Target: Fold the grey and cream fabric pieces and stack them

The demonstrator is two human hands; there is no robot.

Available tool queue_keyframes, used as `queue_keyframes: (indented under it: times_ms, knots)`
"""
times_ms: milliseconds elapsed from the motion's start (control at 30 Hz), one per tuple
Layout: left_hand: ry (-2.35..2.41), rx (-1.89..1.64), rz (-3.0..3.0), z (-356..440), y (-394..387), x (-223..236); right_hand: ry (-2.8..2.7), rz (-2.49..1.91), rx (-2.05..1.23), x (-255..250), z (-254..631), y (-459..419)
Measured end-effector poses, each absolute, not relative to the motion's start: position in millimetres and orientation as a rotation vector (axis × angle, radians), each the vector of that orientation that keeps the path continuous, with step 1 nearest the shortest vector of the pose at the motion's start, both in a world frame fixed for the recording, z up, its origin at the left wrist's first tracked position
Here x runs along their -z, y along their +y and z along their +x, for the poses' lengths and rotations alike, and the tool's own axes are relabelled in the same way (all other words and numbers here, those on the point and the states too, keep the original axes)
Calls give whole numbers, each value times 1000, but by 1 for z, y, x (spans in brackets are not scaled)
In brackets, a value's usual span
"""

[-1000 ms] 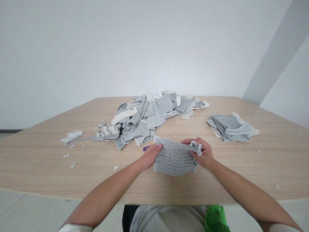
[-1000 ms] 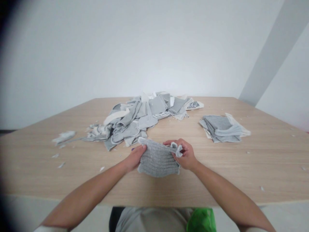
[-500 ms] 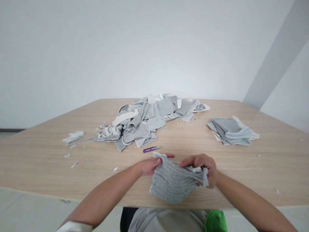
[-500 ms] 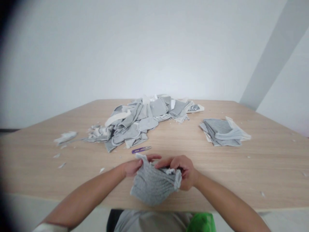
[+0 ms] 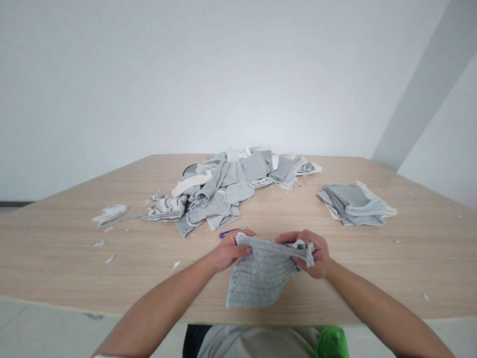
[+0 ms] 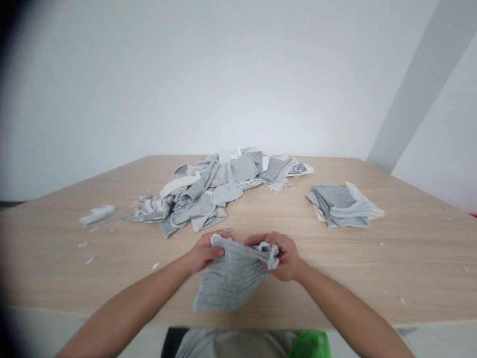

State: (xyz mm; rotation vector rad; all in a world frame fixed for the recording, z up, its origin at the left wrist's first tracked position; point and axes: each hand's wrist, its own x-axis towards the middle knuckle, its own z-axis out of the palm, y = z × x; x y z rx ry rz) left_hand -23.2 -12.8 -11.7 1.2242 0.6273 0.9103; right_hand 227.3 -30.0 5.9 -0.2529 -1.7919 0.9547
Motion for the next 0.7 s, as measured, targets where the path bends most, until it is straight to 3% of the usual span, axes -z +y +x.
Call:
queue_keyframes:
  times_ms: [267, 467, 700]
  knots:
    - [981, -1237, 1247, -30, 11, 23, -1706, -634, -962, 9, 224, 5]
    - [1332, -1129, 1510, -31, 22, 30, -1739, -1121, -914, 26, 220, 29]
    - [1038, -995, 1740, -37, 25, 31, -1730, -1217, -917, 27, 224, 32]
